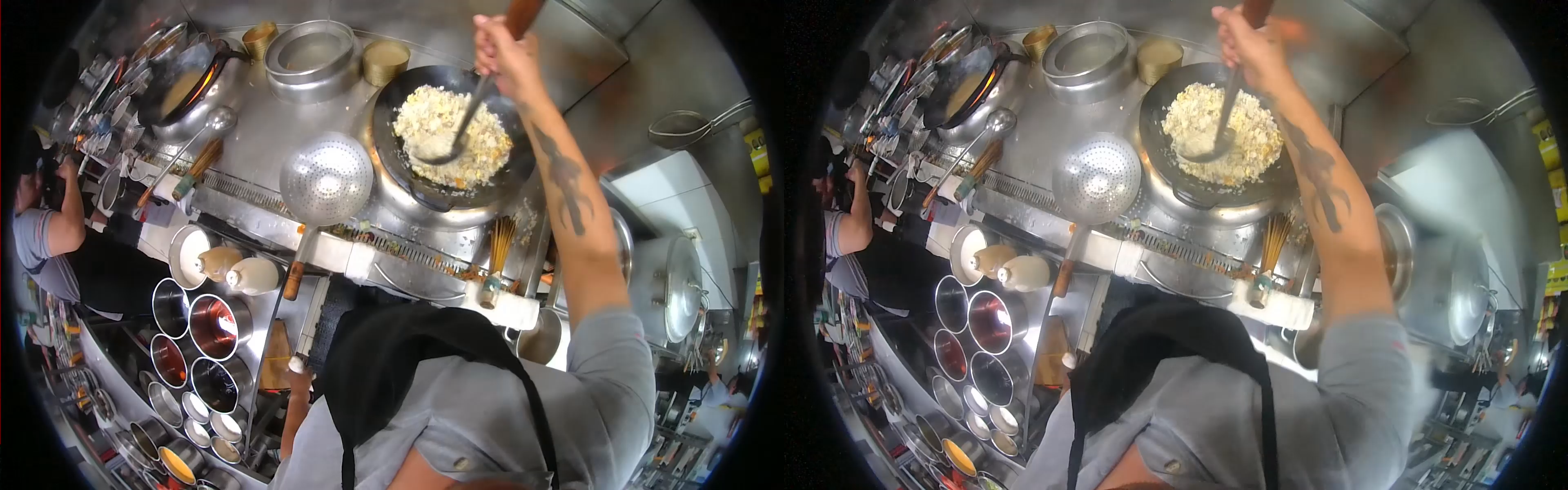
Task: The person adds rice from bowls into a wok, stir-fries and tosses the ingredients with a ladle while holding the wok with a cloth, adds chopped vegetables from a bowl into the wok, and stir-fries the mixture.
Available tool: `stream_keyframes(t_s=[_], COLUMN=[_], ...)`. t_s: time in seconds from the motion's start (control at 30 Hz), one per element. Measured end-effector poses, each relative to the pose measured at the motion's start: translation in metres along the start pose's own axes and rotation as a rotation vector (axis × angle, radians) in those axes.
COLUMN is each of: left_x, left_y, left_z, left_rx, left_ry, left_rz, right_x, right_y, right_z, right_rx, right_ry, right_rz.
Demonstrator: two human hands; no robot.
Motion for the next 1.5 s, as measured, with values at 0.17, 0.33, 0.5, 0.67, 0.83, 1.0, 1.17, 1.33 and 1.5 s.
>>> stream_keyframes(t_s=[0.17,0.33,0.5,0.67,0.83,1.0,1.17,1.33,1.5], left_x=[-0.069,-0.056,0.024,0.01,-0.106,-0.211,-0.304,-0.42,-0.456], left_y=[0.01,0.033,0.056,0.037,-0.014,-0.021,-0.005,-0.022,-0.007], left_z=[0.028,0.026,0.018,-0.003,0.011,0.047,0.139,0.261,0.341], left_rx=[-0.005,-0.07,-0.021,-0.081,0.096,0.269,0.589,0.917,0.872], left_ry=[-0.081,-0.032,-0.088,0.022,-0.182,-0.46,-0.733,-0.734,-0.768], left_rz=[-0.177,0.046,0.089,0.072,0.136,0.13,-0.112,-0.239,-0.405], right_x=[-0.059,-0.011,-0.082,-0.011,-0.065,-0.043,-0.092,-0.038,-0.066], right_y=[-0.018,0.012,-0.017,-0.011,-0.004,-0.019,-0.002,-0.001,0.032], right_z=[-0.022,-0.048,-0.066,-0.116,-0.18,-0.272,-0.205,-0.173,-0.079], right_rx=[-0.223,-0.187,-0.263,-0.362,-0.447,-0.676,-0.611,-0.591,-0.312], right_ry=[-0.175,-0.255,-0.21,-0.285,-0.161,0.02,0.072,0.08,-0.078], right_rz=[0.035,-0.032,-0.12,-0.05,0.005,-0.153,0.071,-0.166,0.048])
Point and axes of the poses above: each hand's wrist, its own y-axis towards the middle knuckle, its own z-axis out of the palm, x = y × z, the point moved 7 cm from there along y, towards the middle knuckle, and after that the axes turned 15 degrees about -y, right-handed, at the moved point
